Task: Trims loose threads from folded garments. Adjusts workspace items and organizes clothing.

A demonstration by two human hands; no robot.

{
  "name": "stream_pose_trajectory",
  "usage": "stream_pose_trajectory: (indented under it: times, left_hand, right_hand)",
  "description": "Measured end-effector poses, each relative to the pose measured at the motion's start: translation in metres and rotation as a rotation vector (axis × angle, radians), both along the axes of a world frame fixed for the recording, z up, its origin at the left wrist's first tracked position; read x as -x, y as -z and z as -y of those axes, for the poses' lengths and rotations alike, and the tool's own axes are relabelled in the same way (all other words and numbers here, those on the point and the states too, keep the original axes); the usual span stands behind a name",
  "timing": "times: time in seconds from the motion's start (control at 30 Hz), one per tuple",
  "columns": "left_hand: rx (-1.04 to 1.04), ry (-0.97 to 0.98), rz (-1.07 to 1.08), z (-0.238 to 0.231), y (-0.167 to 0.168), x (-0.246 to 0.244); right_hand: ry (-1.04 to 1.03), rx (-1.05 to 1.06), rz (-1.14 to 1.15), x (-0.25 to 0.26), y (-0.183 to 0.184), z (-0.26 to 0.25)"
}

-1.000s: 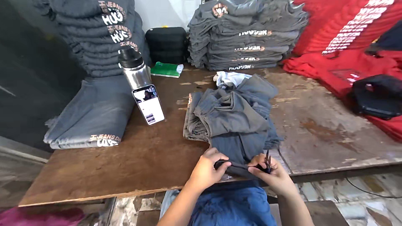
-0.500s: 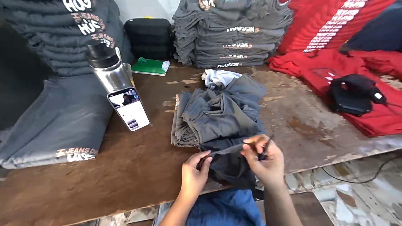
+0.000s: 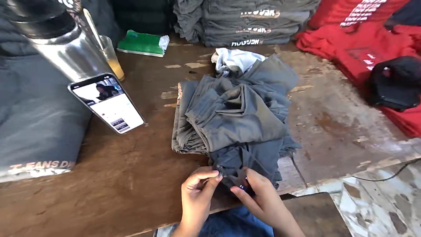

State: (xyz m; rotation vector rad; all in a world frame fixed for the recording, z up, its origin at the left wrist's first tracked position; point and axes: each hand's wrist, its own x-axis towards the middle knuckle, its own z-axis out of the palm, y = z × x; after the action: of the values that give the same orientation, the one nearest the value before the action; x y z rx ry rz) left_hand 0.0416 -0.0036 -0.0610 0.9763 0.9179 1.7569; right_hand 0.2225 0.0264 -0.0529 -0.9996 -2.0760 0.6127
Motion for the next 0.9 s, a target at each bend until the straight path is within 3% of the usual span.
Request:
stream_pose_trajectory:
  times: [0.47,0.7,0.9]
  left_hand:
    - [-0.11,0.088,-0.024,0.007,0.003,0.004]
    - [-0.092,0.035,0.019,0.005,0.005,0.005]
    - [-0.046,0.12,0.141,0.0,-0.002,0.003]
  right_hand:
    - [0.132,-0.215,0.234,0.023,-0.004,0.005]
    - [0.147,-0.234,0.244,0.025,-0.002,0.001]
    - [0.14,-0.192,0.182,0.021,-0.001,0.002]
